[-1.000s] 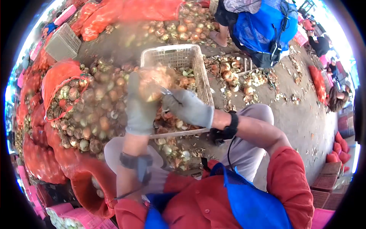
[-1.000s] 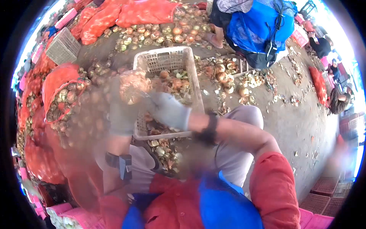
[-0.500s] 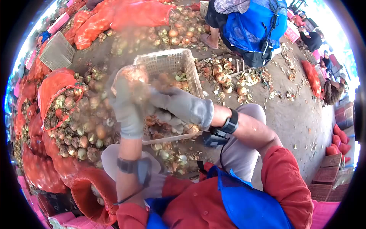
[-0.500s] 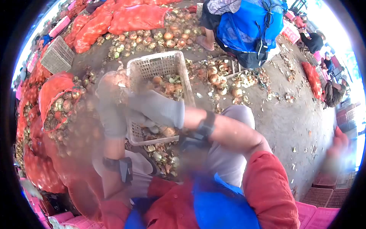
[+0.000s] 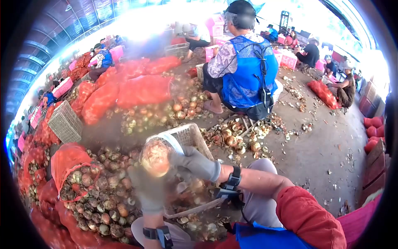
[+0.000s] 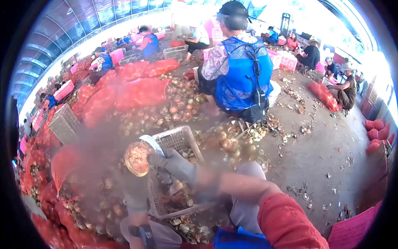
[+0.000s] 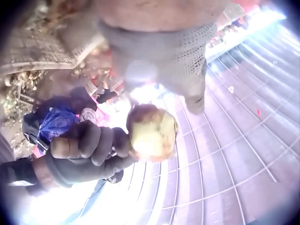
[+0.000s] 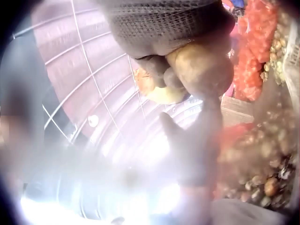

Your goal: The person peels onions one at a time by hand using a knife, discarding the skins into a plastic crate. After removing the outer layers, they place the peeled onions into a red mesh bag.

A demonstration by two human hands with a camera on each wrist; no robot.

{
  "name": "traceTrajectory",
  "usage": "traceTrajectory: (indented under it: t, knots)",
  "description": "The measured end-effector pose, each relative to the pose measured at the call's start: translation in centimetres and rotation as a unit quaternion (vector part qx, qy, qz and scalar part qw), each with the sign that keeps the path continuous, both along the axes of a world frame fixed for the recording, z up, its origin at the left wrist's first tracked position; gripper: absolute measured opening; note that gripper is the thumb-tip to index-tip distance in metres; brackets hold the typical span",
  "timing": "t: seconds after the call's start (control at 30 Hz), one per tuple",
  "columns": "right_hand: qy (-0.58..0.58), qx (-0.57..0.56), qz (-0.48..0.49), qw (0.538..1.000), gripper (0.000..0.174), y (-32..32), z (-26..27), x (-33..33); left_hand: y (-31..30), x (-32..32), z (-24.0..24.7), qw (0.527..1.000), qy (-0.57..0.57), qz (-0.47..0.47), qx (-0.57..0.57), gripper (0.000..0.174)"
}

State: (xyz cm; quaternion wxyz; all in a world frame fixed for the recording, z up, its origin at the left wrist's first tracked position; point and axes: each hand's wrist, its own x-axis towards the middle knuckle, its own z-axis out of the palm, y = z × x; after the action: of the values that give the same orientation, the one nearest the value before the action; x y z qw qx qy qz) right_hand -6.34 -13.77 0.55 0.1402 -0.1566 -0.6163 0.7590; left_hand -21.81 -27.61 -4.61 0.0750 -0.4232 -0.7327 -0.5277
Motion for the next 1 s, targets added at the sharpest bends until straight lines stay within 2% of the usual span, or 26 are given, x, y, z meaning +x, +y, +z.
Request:
traceTrajectory:
  t: [0.07, 0.1, 0.13, 0.17, 0.2, 0.23, 0.27, 0.3, 0.33, 0.4, 0.43, 0.47, 0.5, 0.53, 0.6, 0.67, 0.7, 0.73, 0.77, 0.83, 0.87, 0.93, 0.97, 1.0]
  knots:
    - [-0.016, 0.061, 0.010, 0.998, 0.024, -0.6, 1.5, 0.2, 0.1, 3.2, 4.5, 0.991, 0.000, -0.125, 0.039, 0.052]
    - [0.029, 0.091, -0.016, 0.995, 0.028, -0.9, 0.9, -0.1, 0.1, 3.0, 4.4, 0.991, 0.001, -0.125, 0.038, 0.052]
    - [0.028, 0.090, -0.016, 0.995, 0.028, -0.3, 0.6, 0.1, 0.3, 2.6, 4.0, 0.909, -0.291, -0.252, 0.158, 0.056]
    - [-0.013, 0.235, -0.073, 0.969, 0.031, 0.6, 0.3, 0.6, 0.3, 2.4, 3.1, 0.715, -0.551, -0.344, 0.260, 0.061]
    - [-0.053, 0.371, -0.127, 0.919, 0.035, 1.2, -0.2, 0.6, 0.7, 2.2, 2.1, 0.716, -0.555, -0.336, 0.258, 0.061]
    - [-0.065, 0.412, -0.161, 0.894, 0.036, 1.5, -1.0, 0.1, 1.6, 1.7, 0.9, 0.856, -0.353, -0.293, 0.238, 0.060]
    - [-0.072, 0.401, -0.152, 0.900, 0.036, 1.6, -1.4, -0.1, 2.8, 1.0, -1.0, 0.943, -0.133, -0.232, 0.195, 0.060]
    - [-0.075, 0.433, -0.157, 0.884, 0.034, 1.7, -2.1, -0.2, 4.6, -2.6, -5.7, 0.888, -0.219, -0.338, 0.219, 0.070]
    - [-0.080, 0.461, -0.156, 0.870, 0.033, 1.7, -3.0, -0.4, 5.1, -5.5, -9.8, 0.814, -0.306, -0.429, 0.244, 0.082]
    - [-0.030, 0.531, -0.157, 0.832, 0.031, 2.4, -3.8, -0.6, 2.7, -1.8, -2.1, 0.770, -0.537, -0.277, 0.204, 0.078]
    - [-0.058, 0.424, -0.127, 0.895, 0.032, 1.9, -2.3, -0.1, 1.5, -0.8, -0.8, 0.769, -0.552, -0.253, 0.199, 0.078]
    - [-0.085, 0.313, -0.100, 0.941, 0.032, 1.2, -0.5, 0.4, 0.6, -0.2, 0.1, 0.855, -0.416, -0.238, 0.199, 0.077]
    - [-0.091, 0.261, -0.091, 0.957, 0.032, 0.8, -0.2, 0.4, 0.3, 0.2, 0.3, 0.917, -0.267, -0.223, 0.196, 0.076]
    - [-0.096, 0.211, -0.084, 0.969, 0.031, 0.5, 0.3, 0.5, 0.4, 0.5, -0.1, 0.917, -0.274, -0.213, 0.195, 0.076]
    - [-0.106, 0.172, -0.056, 0.978, 0.029, -1.6, 5.0, 1.6, 0.5, 0.5, -0.8, 0.896, -0.287, -0.266, 0.208, 0.072]
    - [0.000, 0.159, -0.025, 0.987, 0.031, -2.0, 6.1, 1.7, 0.3, 0.3, -1.9, 0.893, -0.330, -0.258, 0.164, 0.067]
    - [-0.053, 0.156, -0.013, 0.986, 0.035, -1.3, 6.5, 1.7, 0.2, 0.3, -2.4, 0.875, -0.377, -0.264, 0.151, 0.061]
    - [-0.052, 0.151, -0.021, 0.987, 0.035, -0.3, 5.9, 1.3, 0.3, 0.3, -2.6, 0.854, -0.423, -0.270, 0.138, 0.055]
    - [-0.055, 0.100, -0.058, 0.992, 0.036, 0.8, 4.7, 0.6, 0.3, -0.1, -3.2, 0.853, -0.423, -0.276, 0.133, 0.055]
    - [-0.076, -0.036, -0.103, 0.991, 0.041, 2.3, 2.1, -0.1, -0.3, -1.0, -4.3, 0.931, -0.282, -0.232, 0.014, 0.045]
    - [-0.076, -0.036, -0.101, 0.991, 0.041, 2.9, -0.8, 0.0, -0.5, -1.0, -4.1, 0.931, -0.283, -0.230, 0.015, 0.045]
    - [-0.103, -0.122, -0.048, 0.986, 0.028, 3.5, -6.1, 0.8, -0.8, -0.8, -3.5, 0.828, -0.441, -0.323, 0.129, 0.043]
    - [-0.106, -0.119, -0.044, 0.986, 0.028, 2.5, -5.7, 1.1, -0.3, -0.7, -4.1, 0.828, -0.441, -0.319, 0.134, 0.043]
    - [-0.131, -0.122, -0.044, 0.983, 0.021, 1.3, -5.3, 1.5, 0.4, -0.5, -5.3, 0.893, -0.339, -0.257, 0.147, 0.034]
